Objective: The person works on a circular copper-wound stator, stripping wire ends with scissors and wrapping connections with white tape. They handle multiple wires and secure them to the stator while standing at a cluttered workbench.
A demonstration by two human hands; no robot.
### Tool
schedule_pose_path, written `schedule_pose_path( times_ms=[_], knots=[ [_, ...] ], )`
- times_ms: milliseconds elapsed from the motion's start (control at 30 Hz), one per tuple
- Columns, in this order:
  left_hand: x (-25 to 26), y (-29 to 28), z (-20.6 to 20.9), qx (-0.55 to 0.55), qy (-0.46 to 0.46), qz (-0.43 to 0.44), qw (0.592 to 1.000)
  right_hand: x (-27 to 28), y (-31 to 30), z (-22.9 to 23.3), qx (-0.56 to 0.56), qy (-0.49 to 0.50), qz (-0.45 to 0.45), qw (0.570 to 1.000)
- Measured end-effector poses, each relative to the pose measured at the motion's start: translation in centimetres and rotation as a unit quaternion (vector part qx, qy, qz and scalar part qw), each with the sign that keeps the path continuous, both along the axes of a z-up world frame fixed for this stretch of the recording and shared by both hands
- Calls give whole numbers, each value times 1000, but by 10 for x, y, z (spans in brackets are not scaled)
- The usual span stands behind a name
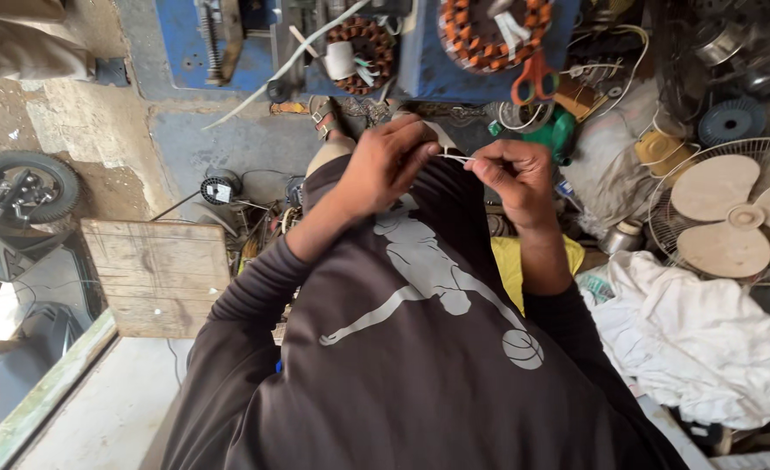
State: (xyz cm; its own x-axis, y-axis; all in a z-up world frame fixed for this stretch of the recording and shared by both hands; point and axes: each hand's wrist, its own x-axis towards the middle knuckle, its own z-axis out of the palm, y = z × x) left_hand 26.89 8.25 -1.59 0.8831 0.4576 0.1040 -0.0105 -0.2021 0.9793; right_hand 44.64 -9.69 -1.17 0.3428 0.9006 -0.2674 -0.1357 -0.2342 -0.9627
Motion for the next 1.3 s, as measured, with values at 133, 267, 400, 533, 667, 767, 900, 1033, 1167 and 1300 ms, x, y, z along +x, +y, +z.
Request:
schedule_pose_path(
  times_ms=[133,267,400,533,667,767,900,1033,1167,1300],
  knots=[
    [31,6,13,71,16,16,997,56,4,3,4,-4,31,1000],
    [61,-1,33,229,-107,59,966,85,5,5,41,-39,108,993],
    [86,-11,31,136,-16,-12,990,103,15,10,37,-52,127,990],
    [80,-12,12,119,45,32,991,125,26,0,56,-72,119,989],
    [83,-5,14,169,14,63,983,132,36,14,-10,-207,139,968],
    [90,-2,20,244,26,65,967,135,43,37,5,-489,149,860],
    [95,-1,22,368,29,21,929,125,59,41,127,-364,157,909],
    [92,-1,21,443,49,5,895,107,57,12,51,58,157,985],
    [88,4,20,436,63,12,898,112,48,-3,24,33,143,989],
    [92,8,3,353,40,42,934,131,59,-3,62,-176,164,969]
  ],
)
